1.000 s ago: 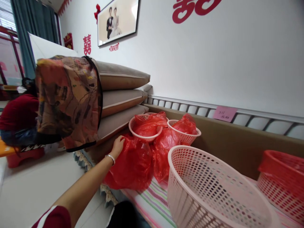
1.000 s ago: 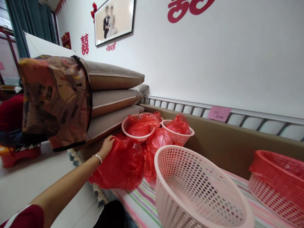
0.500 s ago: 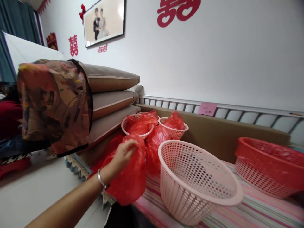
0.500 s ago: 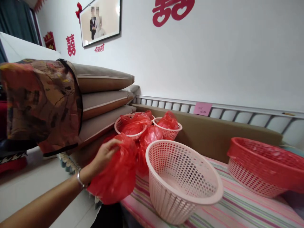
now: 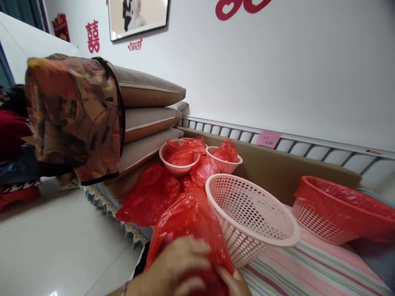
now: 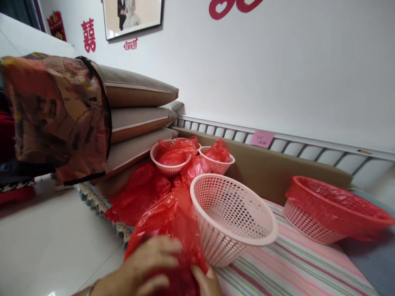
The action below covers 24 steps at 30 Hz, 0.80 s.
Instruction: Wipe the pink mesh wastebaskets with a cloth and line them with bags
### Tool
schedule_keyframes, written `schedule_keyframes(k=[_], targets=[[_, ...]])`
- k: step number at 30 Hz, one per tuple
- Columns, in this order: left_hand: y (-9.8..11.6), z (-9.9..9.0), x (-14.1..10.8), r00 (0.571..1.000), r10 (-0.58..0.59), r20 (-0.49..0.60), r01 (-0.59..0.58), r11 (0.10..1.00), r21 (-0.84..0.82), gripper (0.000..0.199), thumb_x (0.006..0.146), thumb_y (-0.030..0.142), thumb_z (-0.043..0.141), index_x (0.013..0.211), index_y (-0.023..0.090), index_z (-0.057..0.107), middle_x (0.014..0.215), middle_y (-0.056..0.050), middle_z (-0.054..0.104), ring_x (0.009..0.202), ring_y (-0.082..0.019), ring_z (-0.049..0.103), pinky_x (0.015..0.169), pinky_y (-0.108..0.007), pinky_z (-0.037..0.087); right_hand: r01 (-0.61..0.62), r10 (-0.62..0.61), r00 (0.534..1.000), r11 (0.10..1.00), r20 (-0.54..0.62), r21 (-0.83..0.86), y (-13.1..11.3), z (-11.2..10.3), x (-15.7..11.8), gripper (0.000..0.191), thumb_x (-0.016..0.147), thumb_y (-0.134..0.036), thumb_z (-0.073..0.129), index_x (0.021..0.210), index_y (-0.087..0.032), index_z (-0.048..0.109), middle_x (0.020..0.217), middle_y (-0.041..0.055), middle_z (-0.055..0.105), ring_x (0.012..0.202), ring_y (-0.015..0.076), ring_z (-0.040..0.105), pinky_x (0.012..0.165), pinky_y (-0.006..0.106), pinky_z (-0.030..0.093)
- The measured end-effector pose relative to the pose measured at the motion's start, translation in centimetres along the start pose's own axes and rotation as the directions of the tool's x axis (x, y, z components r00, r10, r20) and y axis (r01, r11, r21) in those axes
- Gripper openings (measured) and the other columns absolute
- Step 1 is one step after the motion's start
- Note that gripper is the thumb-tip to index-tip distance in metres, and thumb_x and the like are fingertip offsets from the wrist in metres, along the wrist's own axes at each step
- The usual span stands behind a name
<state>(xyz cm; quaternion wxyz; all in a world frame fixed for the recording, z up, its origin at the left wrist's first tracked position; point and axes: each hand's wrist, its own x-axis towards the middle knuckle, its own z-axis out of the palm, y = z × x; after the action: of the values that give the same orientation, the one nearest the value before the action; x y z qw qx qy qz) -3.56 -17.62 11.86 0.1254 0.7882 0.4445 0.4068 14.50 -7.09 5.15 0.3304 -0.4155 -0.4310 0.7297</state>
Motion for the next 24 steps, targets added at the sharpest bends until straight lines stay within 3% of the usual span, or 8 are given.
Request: schedule_keyframes(k=[2, 5, 7, 9, 13, 16, 21, 24], targets=[[-1.3, -3.4, -1.3, 0.822, -0.313, -0.475, 0.313, 0.946, -0.082, 0.030, 0.091, 0.031, 0.046, 0.120, 0.030, 0.056, 0.138, -0.004, 0.051, 0.132, -0.022, 0.039, 0.111, -0.039, 0.027, 0.022, -0.021, 1.000, 0.999, 0.018, -0.046, -1.1, -0.4, -0.6, 0.050, 0.048, -0.045, 0.081, 0.087, -0.017, 0.069, 0.090, 0.0085, 0.072, 0.091, 0.0294, 0.065, 0.083, 0.038, 0.050], [-4.7, -5.7, -3.9, 0.566, -0.695, -0.444, 0.527, 0.719, -0.453, 0.059, 0.083, 0.043, 0.057, 0.134, 0.019, 0.041, 0.144, -0.014, 0.041, 0.135, -0.029, 0.033, 0.112, -0.045, 0.024, 0.071, -0.062, 0.996, 0.985, 0.062, -0.158, -2.9, -0.5, -1.7, 0.049, 0.053, -0.050, 0.078, 0.087, -0.017, 0.071, 0.095, 0.0089, 0.072, 0.101, 0.0312, 0.062, 0.089, 0.039, 0.047], [-6.6, -4.9, -5.7, 0.595, -0.801, -0.069, 0.536, 0.459, -0.709, 0.071, 0.079, 0.049, 0.059, 0.140, 0.021, 0.033, 0.144, -0.014, 0.042, 0.131, -0.030, 0.040, 0.106, -0.046, 0.032, 0.116, -0.101, 0.992, 0.967, 0.080, -0.229, -4.0, -0.2, -2.3, 0.051, 0.055, -0.055, 0.076, 0.090, -0.017, 0.072, 0.099, 0.0087, 0.071, 0.107, 0.0316, 0.059, 0.094, 0.040, 0.044], [-7.2, -3.1, -7.0, 0.720, -0.667, 0.190, 0.459, 0.253, -0.852, 0.076, 0.073, 0.050, 0.067, 0.138, 0.025, 0.037, 0.140, -0.012, 0.048, 0.123, -0.031, 0.049, 0.101, -0.045, 0.038, 0.157, -0.143, 0.987, 0.938, 0.069, -0.309, -4.8, 0.3, -2.8, 0.054, 0.058, -0.057, 0.073, 0.095, -0.018, 0.071, 0.104, 0.0079, 0.070, 0.112, 0.0306, 0.055, 0.099, 0.040, 0.041], [-5.3, -0.9, -7.4, 0.832, -0.460, 0.309, 0.403, 0.120, -0.907, 0.055, 0.064, 0.038, 0.078, 0.112, 0.015, 0.065, 0.108, -0.011, 0.070, 0.102, -0.030, 0.064, 0.093, -0.039, 0.044, 0.211, -0.203, 0.977, 0.892, 0.063, -0.399, -6.5, 0.7, -3.4, 0.061, 0.063, -0.063, 0.066, 0.103, -0.017, 0.069, 0.102, 0.0079, 0.070, 0.108, 0.0294, 0.058, 0.096, 0.042, 0.043], [-4.1, -2.8, -7.1, 0.804, -0.544, 0.239, 0.345, 0.099, -0.933, 0.032, 0.066, 0.026, 0.078, 0.094, 0.010, 0.071, 0.084, -0.010, 0.075, 0.080, -0.025, 0.070, 0.080, -0.033, 0.051, 0.280, -0.269, 0.958, 0.800, 0.099, -0.530, -8.4, 0.5, -4.1, 0.056, 0.067, -0.061, 0.061, 0.096, -0.015, 0.071, 0.094, 0.0098, 0.071, 0.096, 0.0300, 0.063, 0.091, 0.042, 0.046], [-2.8, -9.7, -7.1, 0.595, -0.803, 0.006, 0.143, 0.098, -0.985, 0.020, 0.074, 0.025, 0.073, 0.089, 0.013, 0.069, 0.068, -0.006, 0.073, 0.059, -0.018, 0.069, 0.060, -0.028, 0.056, 0.355, -0.409, 0.909, 0.668, 0.076, -0.654, -11.4, -0.6, -6.1, 0.051, 0.069, -0.056, 0.059, 0.098, -0.016, 0.071, 0.098, 0.0102, 0.071, 0.097, 0.0304, 0.063, 0.090, 0.040, 0.048], [-0.8, -13.5, -5.5, 0.597, -0.797, -0.095, 0.094, 0.187, -0.978, 0.030, 0.074, 0.021, 0.071, 0.103, 0.016, 0.064, 0.074, -0.005, 0.074, 0.068, -0.022, 0.071, 0.064, -0.032, 0.058, 0.365, -0.472, 0.881, 0.699, -0.014, -0.614, -13.1, -1.3, -7.3, 0.051, 0.069, -0.055, 0.060, 0.103, -0.018, 0.069, 0.094, 0.0099, 0.072, 0.100, 0.0299, 0.062, 0.088, 0.038, 0.050]])
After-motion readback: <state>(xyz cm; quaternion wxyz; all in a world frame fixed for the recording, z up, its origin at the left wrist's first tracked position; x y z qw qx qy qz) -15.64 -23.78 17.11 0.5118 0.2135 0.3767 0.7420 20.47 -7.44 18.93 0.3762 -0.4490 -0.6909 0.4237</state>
